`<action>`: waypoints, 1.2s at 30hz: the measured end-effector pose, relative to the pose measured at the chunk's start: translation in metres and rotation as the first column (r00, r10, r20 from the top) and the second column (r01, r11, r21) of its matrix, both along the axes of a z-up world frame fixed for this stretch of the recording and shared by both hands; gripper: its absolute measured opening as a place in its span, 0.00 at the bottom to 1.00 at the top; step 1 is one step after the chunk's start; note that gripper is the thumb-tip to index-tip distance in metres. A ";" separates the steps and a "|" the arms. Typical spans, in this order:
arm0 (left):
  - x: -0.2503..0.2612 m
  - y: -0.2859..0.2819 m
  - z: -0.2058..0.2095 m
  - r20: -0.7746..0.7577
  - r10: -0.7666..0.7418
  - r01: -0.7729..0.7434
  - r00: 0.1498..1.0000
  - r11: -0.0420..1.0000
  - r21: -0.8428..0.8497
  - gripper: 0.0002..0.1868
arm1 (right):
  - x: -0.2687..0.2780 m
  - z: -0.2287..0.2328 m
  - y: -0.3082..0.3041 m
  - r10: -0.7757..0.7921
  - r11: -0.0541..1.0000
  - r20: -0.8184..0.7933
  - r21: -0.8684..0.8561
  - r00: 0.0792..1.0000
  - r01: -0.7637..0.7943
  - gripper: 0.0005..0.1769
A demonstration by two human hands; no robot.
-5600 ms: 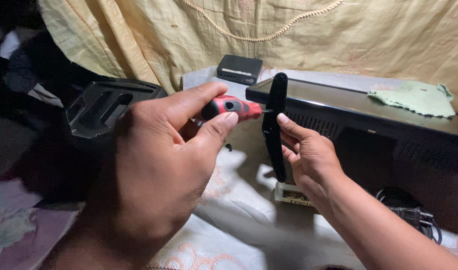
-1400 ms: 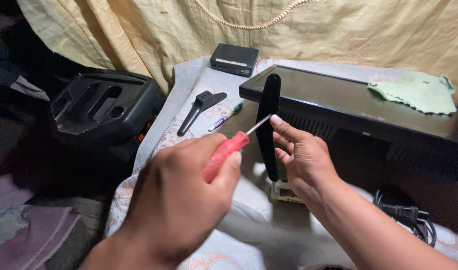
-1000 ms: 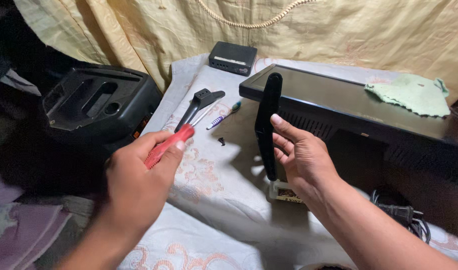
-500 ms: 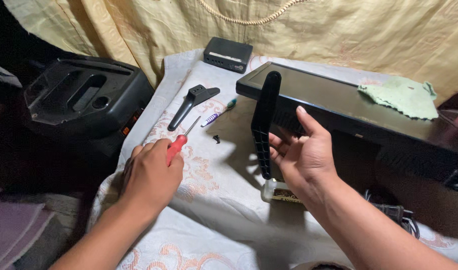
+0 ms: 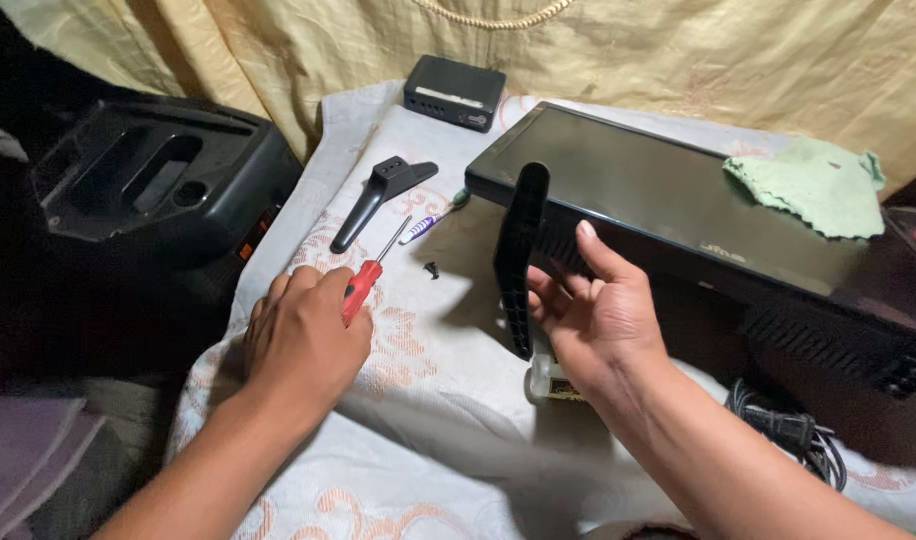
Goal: The person attaches two plastic stand feet to the back of a small flat-screen TV using a screwdriver and screws. After securing both feet, the person wipes the TV screen with a cloth and sets the TV upright on the table.
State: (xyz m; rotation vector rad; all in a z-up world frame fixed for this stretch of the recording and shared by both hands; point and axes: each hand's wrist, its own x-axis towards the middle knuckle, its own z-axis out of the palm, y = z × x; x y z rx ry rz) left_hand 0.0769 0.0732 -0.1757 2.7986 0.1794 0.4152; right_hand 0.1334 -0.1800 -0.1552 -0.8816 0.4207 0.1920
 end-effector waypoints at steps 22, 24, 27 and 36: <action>0.010 -0.011 0.008 0.022 0.003 -0.004 1.000 1.000 0.026 0.21 | 0.001 0.012 0.006 0.064 0.997 -0.030 -0.046 0.997 -0.066 0.22; 0.012 -0.014 0.008 0.032 -0.025 0.024 0.999 1.000 0.008 0.21 | -0.003 0.016 0.007 0.090 0.993 -0.032 -0.078 0.995 -0.093 0.21; 0.018 -0.016 0.006 0.159 -0.150 0.140 0.976 0.987 0.076 0.16 | -0.011 0.021 0.008 0.072 0.980 -0.133 -0.173 0.988 -0.095 0.24; 0.043 -0.041 0.008 0.071 -0.270 0.265 0.960 0.962 0.070 0.11 | -0.021 0.027 -0.004 0.153 0.974 -0.119 -0.149 0.981 -0.170 0.26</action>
